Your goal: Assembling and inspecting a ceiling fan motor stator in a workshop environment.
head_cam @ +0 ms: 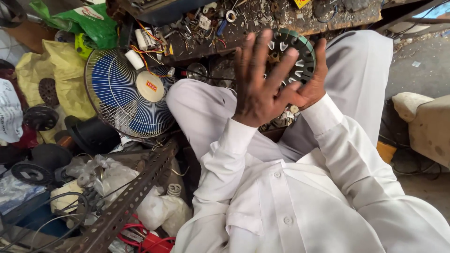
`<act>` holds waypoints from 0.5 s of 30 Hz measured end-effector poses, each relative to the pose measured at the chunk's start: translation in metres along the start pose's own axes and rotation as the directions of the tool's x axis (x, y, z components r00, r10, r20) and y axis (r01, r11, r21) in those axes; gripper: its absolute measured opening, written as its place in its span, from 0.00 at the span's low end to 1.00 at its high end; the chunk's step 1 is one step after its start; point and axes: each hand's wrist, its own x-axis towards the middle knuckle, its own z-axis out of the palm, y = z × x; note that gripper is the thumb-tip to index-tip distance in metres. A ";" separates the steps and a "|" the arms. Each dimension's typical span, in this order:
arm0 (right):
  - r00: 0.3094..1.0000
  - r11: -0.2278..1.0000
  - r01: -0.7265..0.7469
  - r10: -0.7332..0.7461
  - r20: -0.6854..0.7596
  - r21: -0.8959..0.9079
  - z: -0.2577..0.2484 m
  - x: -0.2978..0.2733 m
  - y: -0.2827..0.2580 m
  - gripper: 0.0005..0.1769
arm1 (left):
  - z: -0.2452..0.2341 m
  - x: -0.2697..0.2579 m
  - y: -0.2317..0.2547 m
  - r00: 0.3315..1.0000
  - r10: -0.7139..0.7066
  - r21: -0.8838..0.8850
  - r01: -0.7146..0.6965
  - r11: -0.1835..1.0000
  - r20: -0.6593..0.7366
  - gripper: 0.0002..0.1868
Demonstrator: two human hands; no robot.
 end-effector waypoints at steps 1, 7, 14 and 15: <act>0.991 0.952 0.136 -0.129 0.042 -0.274 0.007 0.002 -0.003 0.43 | 0.001 0.003 0.002 0.999 0.034 0.024 -0.035 0.999 0.028 0.30; 0.986 0.939 -0.130 0.157 -0.061 0.318 0.020 0.015 -0.015 0.41 | 0.010 0.002 0.001 0.996 0.069 0.034 -0.070 0.997 0.051 0.39; 0.989 0.956 -0.040 0.079 -0.123 0.291 0.023 0.018 -0.012 0.38 | 0.017 -0.023 -0.005 0.989 0.100 0.079 -0.108 0.991 0.106 0.41; 0.990 0.945 -0.051 0.090 -0.110 0.322 0.028 0.018 -0.013 0.38 | 0.017 -0.027 -0.006 0.990 0.094 0.118 -0.106 0.987 0.104 0.41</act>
